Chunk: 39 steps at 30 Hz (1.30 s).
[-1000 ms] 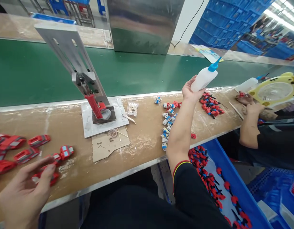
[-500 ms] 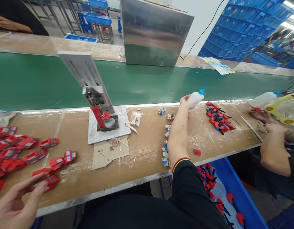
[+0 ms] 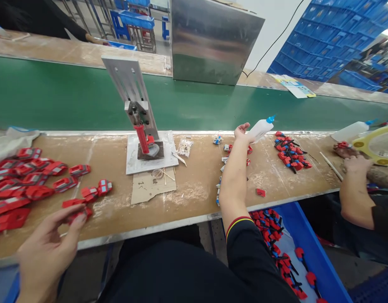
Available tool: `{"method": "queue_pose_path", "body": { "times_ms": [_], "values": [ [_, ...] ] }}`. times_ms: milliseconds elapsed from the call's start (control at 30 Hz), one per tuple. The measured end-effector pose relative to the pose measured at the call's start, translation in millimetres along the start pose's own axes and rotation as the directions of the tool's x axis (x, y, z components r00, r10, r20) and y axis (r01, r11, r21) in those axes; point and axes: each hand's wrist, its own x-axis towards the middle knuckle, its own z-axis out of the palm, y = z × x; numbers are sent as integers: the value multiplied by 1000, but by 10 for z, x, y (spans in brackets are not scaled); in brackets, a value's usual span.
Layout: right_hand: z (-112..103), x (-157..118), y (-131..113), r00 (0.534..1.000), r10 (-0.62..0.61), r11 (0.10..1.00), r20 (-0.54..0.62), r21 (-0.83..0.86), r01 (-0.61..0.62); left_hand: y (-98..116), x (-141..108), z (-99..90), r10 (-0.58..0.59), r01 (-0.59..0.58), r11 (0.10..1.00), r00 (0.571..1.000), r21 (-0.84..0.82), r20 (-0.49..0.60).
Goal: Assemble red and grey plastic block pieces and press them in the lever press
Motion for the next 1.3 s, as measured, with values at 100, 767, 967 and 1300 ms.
{"method": "queue_pose_path", "body": {
  "times_ms": [100,767,967,1300],
  "values": [
    [368,56,233,901,136,947,-413,-212,-240,-2,207,8,57,-70,977,996,203,70],
    [2255,175,1592,-125,875,-454,-467,-703,-547,-216,494,223,-253,13,860,879,509,405],
    [2430,80,1509,-23,855,-438,-518,-697,-567,-306,591,298,-213,-7,905,858,426,468],
    [2483,47,1461,57,812,-440,-581,-674,-594,-182,692,343,-34,9,997,943,76,330]
  ]
}}
